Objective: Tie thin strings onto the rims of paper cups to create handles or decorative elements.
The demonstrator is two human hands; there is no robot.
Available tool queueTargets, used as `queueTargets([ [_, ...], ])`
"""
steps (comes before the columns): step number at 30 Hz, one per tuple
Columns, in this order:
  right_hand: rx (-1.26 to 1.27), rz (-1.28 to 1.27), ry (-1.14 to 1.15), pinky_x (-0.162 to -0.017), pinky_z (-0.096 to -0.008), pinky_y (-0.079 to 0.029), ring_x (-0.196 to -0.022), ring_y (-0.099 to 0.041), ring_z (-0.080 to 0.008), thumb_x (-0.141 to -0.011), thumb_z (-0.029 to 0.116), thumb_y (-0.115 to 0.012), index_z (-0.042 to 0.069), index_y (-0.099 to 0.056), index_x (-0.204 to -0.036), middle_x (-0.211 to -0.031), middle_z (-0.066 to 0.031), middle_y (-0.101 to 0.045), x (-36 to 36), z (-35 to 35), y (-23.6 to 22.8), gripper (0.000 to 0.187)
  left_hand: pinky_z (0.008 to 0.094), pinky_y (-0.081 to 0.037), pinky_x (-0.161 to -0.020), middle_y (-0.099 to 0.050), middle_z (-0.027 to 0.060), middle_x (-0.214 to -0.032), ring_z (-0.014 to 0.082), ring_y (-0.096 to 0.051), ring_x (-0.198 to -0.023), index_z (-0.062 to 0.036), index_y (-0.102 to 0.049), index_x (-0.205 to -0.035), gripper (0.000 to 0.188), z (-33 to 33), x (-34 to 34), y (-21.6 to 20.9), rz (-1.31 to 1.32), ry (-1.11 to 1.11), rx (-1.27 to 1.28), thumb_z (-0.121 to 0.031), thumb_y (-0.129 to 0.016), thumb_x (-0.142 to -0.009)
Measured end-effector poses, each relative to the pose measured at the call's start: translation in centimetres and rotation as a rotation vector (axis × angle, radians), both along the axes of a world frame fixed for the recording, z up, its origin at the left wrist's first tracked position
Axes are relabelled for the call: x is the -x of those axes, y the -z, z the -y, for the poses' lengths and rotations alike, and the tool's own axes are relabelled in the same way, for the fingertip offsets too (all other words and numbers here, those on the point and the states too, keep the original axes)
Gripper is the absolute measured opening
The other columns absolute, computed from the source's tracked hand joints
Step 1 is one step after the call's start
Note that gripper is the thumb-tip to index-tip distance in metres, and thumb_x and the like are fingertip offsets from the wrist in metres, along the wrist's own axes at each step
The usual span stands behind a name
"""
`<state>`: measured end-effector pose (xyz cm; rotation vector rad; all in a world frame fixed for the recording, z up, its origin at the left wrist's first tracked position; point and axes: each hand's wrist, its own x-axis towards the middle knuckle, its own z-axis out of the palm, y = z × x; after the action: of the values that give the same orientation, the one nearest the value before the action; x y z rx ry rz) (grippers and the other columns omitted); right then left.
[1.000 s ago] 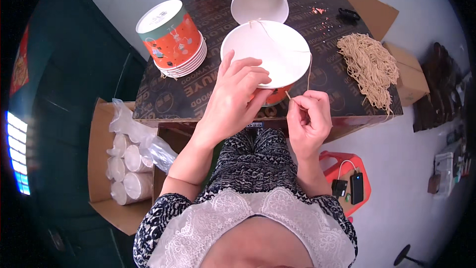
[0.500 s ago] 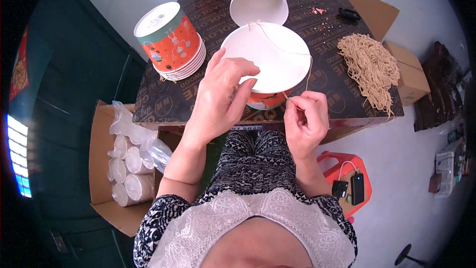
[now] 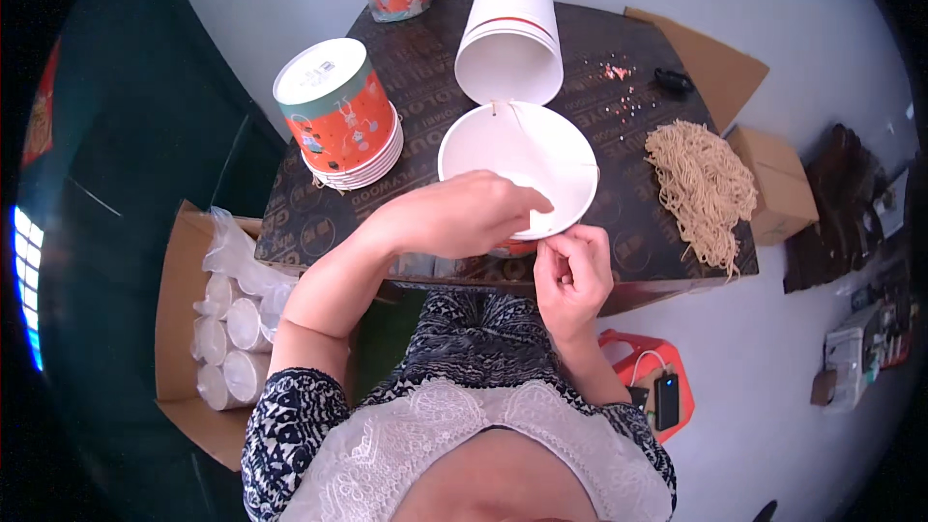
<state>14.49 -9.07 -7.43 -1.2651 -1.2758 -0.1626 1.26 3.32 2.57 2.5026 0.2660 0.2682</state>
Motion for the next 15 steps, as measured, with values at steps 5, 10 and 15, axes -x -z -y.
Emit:
queueTargets([
  [5, 0.019, 0.042, -0.009, -0.050, -0.0258, -0.041, -0.056, -0.050, -0.0119, -0.078, -0.007, -0.072, 0.002, -0.066, -0.091, -0.087, -0.0073, -0.058, -0.6, -0.1, 0.0, 0.017, 0.0454, -0.051, -0.079, -0.068, 0.0256, -0.089, 0.0389, -0.067, -0.088, 0.0030, -0.060, -0.121, 0.036, -0.3, -0.8, -1.7, -0.147, -0.005, 0.134, -0.003, -0.055, -0.086],
  [10, 0.012, 0.054, -0.032, -0.047, -0.0224, -0.034, -0.058, -0.047, -0.0081, -0.080, -0.009, -0.069, 0.000, -0.064, -0.090, -0.088, -0.0064, -0.058, -1.0, -0.1, -0.3, 0.014, 0.0413, -0.050, -0.073, -0.067, 0.0197, -0.084, 0.0340, -0.067, -0.080, 0.0022, -0.058, -0.124, 0.038, -1.4, -1.3, -1.2, -0.179, 0.117, 0.154, -0.005, -0.053, -0.088],
  [15, 0.032, 0.068, -0.044, -0.048, -0.0241, -0.036, -0.055, -0.047, -0.0100, -0.080, -0.009, -0.069, 0.001, -0.065, -0.092, -0.083, -0.0068, -0.059, -1.4, 0.0, 0.0, 0.016, 0.0376, -0.049, -0.066, -0.065, 0.0125, -0.073, 0.0270, -0.063, -0.067, 0.0018, -0.056, -0.127, 0.039, -2.0, -1.5, -0.5, -0.125, 0.187, 0.135, -0.005, -0.054, -0.089],
])
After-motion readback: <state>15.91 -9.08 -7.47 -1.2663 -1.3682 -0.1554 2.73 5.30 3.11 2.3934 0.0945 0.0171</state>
